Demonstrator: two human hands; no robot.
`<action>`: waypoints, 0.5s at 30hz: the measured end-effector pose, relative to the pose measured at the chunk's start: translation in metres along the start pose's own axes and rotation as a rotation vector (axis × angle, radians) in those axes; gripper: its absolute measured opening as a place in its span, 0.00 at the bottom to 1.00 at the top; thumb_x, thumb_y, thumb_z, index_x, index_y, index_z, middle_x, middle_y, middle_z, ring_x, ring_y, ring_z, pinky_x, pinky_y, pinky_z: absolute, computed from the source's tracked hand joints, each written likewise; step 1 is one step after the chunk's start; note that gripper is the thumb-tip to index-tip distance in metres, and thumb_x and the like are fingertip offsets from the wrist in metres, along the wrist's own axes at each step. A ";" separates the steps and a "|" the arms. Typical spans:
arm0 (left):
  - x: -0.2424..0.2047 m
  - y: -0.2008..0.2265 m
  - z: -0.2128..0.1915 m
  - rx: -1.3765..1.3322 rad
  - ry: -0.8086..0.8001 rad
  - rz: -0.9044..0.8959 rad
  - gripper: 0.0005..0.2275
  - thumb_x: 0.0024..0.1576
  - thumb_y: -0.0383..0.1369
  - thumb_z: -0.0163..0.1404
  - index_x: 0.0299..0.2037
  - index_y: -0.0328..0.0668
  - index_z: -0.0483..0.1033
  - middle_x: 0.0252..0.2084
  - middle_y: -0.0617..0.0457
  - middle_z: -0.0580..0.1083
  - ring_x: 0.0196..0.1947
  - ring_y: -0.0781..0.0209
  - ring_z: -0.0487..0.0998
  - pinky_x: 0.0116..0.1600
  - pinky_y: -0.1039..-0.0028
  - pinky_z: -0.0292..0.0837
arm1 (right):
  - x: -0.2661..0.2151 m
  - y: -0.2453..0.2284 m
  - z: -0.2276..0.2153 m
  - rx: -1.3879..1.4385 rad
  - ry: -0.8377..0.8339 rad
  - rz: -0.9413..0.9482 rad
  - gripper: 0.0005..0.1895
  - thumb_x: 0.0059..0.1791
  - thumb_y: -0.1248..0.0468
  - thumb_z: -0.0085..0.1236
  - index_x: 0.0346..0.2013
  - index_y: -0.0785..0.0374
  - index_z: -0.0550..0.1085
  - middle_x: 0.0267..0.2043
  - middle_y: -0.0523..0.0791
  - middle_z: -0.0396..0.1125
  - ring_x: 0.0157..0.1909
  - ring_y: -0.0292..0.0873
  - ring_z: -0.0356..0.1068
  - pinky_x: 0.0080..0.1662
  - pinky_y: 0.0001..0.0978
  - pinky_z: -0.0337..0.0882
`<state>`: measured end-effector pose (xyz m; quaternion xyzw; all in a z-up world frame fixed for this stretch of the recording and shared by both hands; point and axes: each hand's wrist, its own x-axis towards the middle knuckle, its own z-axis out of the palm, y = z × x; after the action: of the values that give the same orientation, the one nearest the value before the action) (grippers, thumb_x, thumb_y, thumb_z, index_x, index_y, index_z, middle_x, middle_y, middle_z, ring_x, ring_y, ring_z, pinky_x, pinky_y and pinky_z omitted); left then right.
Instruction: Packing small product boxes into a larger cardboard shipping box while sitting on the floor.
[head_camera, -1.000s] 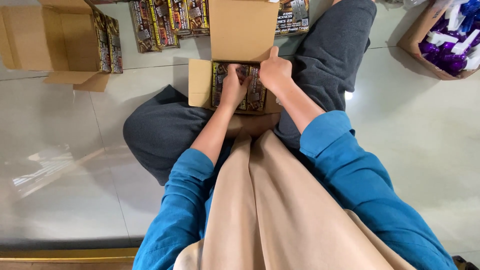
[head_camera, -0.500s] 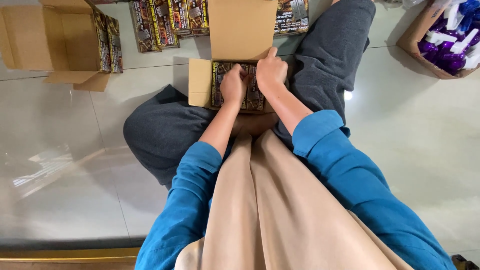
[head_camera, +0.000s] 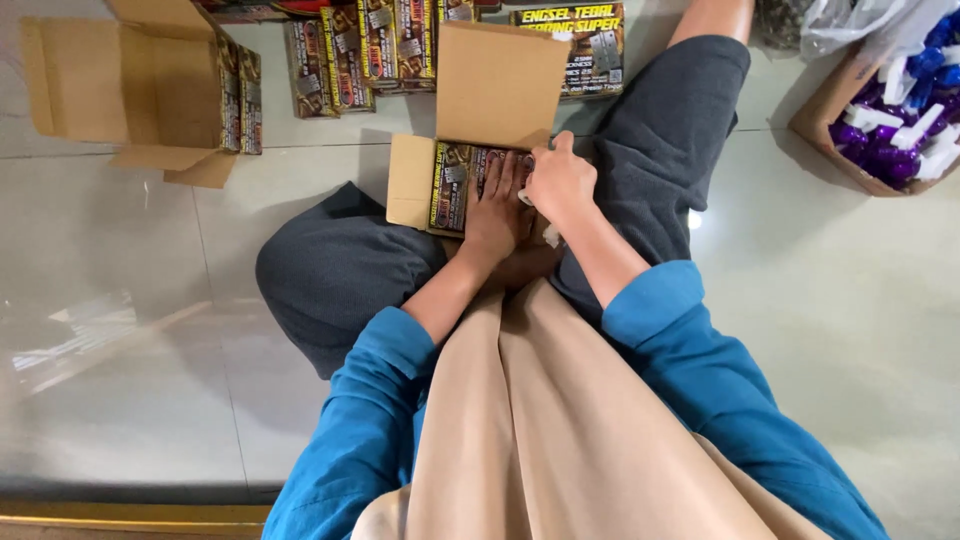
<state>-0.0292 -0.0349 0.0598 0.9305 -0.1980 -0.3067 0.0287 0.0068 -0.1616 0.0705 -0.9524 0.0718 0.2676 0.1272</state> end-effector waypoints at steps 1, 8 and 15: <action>0.007 -0.004 0.010 -0.004 0.000 -0.007 0.31 0.71 0.50 0.35 0.79 0.46 0.38 0.81 0.51 0.32 0.79 0.51 0.34 0.79 0.49 0.33 | 0.008 0.005 0.005 -0.004 -0.003 -0.007 0.17 0.53 0.60 0.56 0.57 0.59 0.76 0.61 0.56 0.55 0.39 0.61 0.75 0.43 0.54 0.77; 0.028 -0.009 0.030 0.076 0.042 -0.033 0.33 0.69 0.53 0.29 0.78 0.49 0.31 0.80 0.52 0.27 0.79 0.52 0.27 0.78 0.43 0.27 | 0.051 0.035 0.025 0.159 0.050 -0.149 0.19 0.51 0.59 0.55 0.55 0.61 0.78 0.60 0.53 0.65 0.51 0.66 0.73 0.48 0.58 0.76; -0.009 -0.005 0.019 0.153 -0.101 -0.060 0.34 0.67 0.56 0.23 0.77 0.42 0.33 0.80 0.48 0.28 0.79 0.52 0.26 0.76 0.39 0.21 | 0.032 0.018 0.001 0.278 0.041 -0.036 0.22 0.50 0.54 0.57 0.58 0.56 0.74 0.63 0.50 0.59 0.59 0.63 0.69 0.54 0.56 0.74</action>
<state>-0.0452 -0.0260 0.0482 0.9188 -0.1942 -0.3380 -0.0617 0.0295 -0.1807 0.0493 -0.9320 0.0936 0.2332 0.2611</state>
